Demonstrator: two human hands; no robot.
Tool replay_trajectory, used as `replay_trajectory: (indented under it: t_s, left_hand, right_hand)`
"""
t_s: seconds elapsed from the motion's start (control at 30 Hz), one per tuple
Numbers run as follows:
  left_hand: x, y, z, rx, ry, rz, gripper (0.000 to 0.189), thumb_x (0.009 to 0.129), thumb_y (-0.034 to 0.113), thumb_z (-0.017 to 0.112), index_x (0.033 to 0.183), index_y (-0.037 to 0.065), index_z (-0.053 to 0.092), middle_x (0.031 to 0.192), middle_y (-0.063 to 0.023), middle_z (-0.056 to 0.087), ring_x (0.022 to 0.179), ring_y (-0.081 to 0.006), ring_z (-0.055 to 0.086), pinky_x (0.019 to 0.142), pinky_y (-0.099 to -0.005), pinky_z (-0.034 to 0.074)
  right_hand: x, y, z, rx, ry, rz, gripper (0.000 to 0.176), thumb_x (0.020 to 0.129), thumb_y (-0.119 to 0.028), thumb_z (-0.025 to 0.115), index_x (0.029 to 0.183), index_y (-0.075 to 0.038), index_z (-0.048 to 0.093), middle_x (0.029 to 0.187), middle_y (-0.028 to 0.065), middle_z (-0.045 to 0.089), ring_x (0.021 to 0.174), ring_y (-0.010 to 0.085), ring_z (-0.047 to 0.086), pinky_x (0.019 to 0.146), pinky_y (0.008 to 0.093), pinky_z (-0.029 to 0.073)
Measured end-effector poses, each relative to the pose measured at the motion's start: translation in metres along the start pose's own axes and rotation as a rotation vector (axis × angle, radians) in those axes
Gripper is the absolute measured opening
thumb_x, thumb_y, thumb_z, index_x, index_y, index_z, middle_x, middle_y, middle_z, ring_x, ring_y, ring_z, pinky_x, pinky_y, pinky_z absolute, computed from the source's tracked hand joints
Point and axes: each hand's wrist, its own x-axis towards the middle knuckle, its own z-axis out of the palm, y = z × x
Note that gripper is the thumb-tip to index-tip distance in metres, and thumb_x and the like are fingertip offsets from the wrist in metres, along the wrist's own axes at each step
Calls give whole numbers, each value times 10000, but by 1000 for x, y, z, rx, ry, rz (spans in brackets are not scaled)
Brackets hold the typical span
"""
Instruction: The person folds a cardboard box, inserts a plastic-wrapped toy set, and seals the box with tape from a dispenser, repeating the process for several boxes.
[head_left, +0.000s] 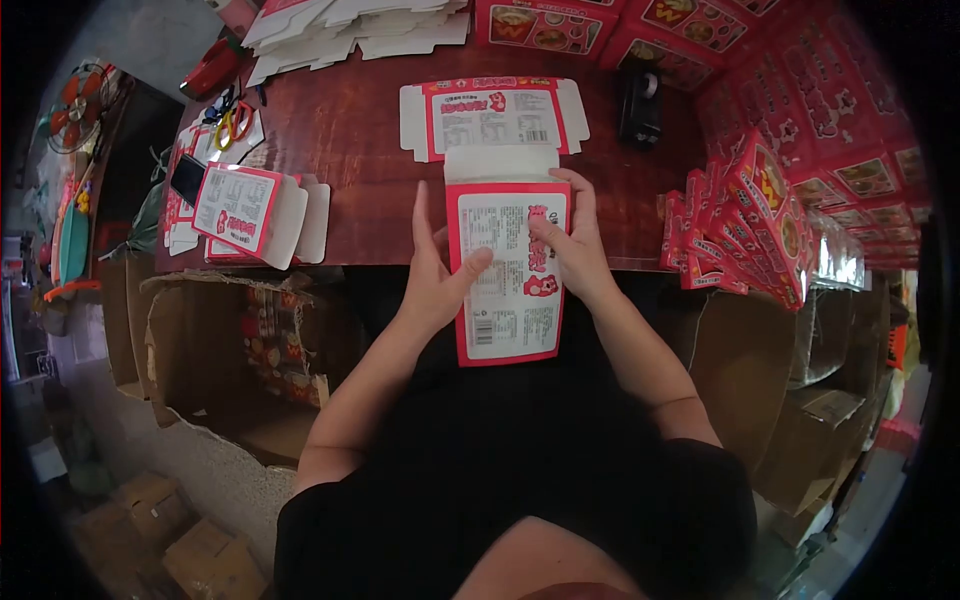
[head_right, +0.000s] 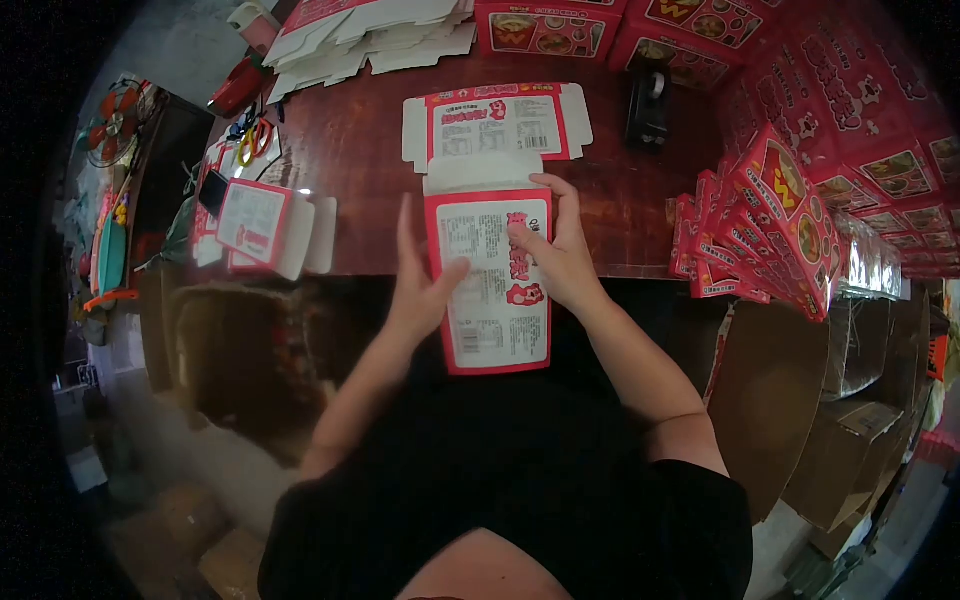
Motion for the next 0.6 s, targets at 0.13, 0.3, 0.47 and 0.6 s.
replay_trajectory:
  t_s: [0.13,0.3,0.47,0.6]
  left_hand:
    - [7,-9,-25,59,-66,61,349,871,157,578,1156,10,441,1067,-105,551,903,-150,557,764,-261,462]
    - [9,-24,-28,180,111,210,215,915,194,514,910,-18,548,1054,-80,524,868,-135,542,741,-219,422]
    - [8,-21,-7,-159,221,248,266,817,132,658,940,26,448,970,-83,489,914,-163,555,787,-246,435]
    - [19,-37,-20,-67,69,161,336,747,85,719,937,24,449,935,-70,496,881,-145,556,778,-247,443]
  right_hand:
    - [-5,17,-7,23,-104,71,299,869,-116,561,1122,-77,407,1055,69,501,952,129,503,819,277,430]
    - [3,12,-21,-203,-93,-109,195,883,-134,554,1049,-55,487,1058,65,541,931,127,522,815,268,428]
    - [1,0,-16,27,-6,-95,102,811,-94,643,834,-22,573,981,50,559,913,136,533,802,272,433]
    - [8,3,-19,-324,-117,-215,219,741,-61,690,895,-34,536,880,32,529,878,117,524,780,247,426]
